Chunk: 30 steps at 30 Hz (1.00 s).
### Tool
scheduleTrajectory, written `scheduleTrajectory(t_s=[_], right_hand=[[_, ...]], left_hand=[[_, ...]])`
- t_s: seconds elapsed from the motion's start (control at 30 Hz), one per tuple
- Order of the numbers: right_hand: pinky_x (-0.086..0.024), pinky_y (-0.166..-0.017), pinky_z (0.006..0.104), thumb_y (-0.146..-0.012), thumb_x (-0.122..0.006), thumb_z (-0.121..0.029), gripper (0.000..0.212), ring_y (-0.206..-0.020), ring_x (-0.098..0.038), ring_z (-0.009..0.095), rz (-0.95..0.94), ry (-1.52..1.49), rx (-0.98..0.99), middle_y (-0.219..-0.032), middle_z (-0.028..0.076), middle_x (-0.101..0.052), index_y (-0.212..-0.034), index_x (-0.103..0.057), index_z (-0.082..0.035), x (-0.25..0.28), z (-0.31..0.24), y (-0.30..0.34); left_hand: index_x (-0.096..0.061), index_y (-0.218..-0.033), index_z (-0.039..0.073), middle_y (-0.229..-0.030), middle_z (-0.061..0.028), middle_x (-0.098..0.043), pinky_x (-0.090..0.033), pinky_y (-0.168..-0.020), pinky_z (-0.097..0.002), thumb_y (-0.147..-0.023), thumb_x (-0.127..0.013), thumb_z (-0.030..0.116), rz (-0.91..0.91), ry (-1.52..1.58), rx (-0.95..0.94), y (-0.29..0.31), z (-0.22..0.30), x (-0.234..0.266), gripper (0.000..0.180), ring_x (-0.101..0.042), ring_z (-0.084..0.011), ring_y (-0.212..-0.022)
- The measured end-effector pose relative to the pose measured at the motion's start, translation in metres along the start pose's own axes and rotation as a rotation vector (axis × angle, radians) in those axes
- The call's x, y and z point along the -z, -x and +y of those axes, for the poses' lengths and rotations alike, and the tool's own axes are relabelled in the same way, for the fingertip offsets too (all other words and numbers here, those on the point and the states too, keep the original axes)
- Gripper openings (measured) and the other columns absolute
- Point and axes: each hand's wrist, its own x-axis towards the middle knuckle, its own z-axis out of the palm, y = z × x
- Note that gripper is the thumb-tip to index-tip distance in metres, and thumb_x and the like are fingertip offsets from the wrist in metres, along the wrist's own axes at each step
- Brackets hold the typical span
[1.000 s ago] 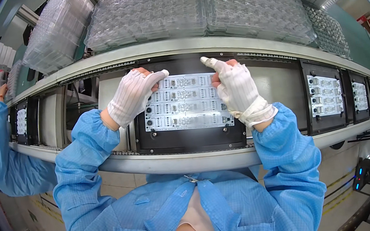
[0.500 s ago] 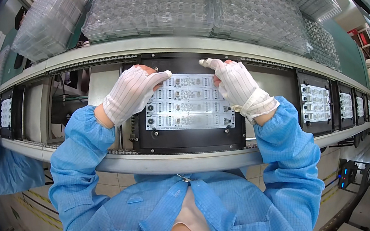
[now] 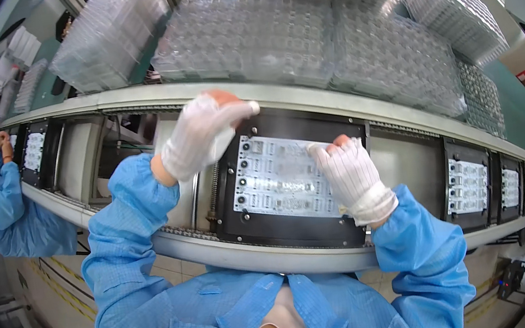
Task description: The person attaches small plastic components onto circuit boards on a conveyor line by hand, picking parts from overhead trays and pressing them into place, and shifts plastic component trays on the shelf.
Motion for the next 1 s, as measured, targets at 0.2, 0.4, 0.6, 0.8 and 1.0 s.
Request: scheduleTrajectory(t_s=[0.2,0.4,0.6,0.8,1.0], right_hand=[[-0.047,-0.078,0.0419,-0.074,-0.063,0.003,0.063,-0.083,-0.060,0.031,-0.072,-0.183,-0.107,-0.082,0.010,-0.061,-0.136,-0.056,-0.007,0.009,0.000,-0.006],[-0.049,-0.069,0.0440,-0.075,-0.068,0.004,0.057,-0.076,-0.063,0.035,-0.074,-0.144,-0.162,-0.080,0.014,-0.064,-0.129,-0.060,-0.009,0.030,0.029,-0.026],[-0.053,-0.079,0.0454,-0.083,-0.057,-0.002,0.045,-0.085,-0.067,0.035,0.175,-0.024,-0.371,-0.088,0.015,-0.069,-0.127,-0.062,-0.012,0.042,0.129,-0.066],[-0.054,-0.088,0.0428,-0.086,-0.055,-0.007,0.051,-0.096,-0.068,0.034,0.222,0.162,-0.791,-0.100,0.017,-0.071,-0.135,-0.059,-0.017,0.024,0.226,-0.110],[-0.052,-0.094,0.0387,-0.086,-0.053,-0.008,0.054,-0.101,-0.068,0.031,0.098,0.060,-0.768,-0.104,0.014,-0.071,-0.138,-0.058,-0.020,0.019,0.258,-0.096]], left_hand=[[-0.067,-0.109,0.009,-0.095,-0.0134,-0.070,-0.055,-0.083,-0.0413,-0.083,-0.060,-0.001,0.132,-0.288,0.088,-0.063,-0.125,-0.019,0.029,-0.067,-0.0316,-0.090],[-0.067,-0.112,0.012,-0.098,-0.0174,-0.069,-0.051,-0.089,-0.0439,-0.085,-0.056,0.003,-0.113,-0.411,0.221,-0.107,-0.196,-0.051,0.030,-0.065,-0.0352,-0.099],[-0.068,-0.112,0.011,-0.093,-0.0179,-0.070,-0.052,-0.086,-0.0451,-0.085,-0.056,0.006,-0.232,-0.453,0.348,-0.112,-0.217,-0.031,0.030,-0.067,-0.0356,-0.095],[-0.068,-0.113,0.009,-0.088,-0.0144,-0.069,-0.053,-0.081,-0.0419,-0.087,-0.056,0.003,-0.041,-0.336,0.272,-0.085,-0.176,0.007,0.030,-0.067,-0.0328,-0.087],[-0.064,-0.119,0.008,-0.090,-0.0112,-0.066,-0.051,-0.081,-0.0404,-0.084,-0.057,0.002,-0.068,-0.092,0.106,-0.024,-0.068,0.056,0.036,-0.064,-0.0281,-0.086]])
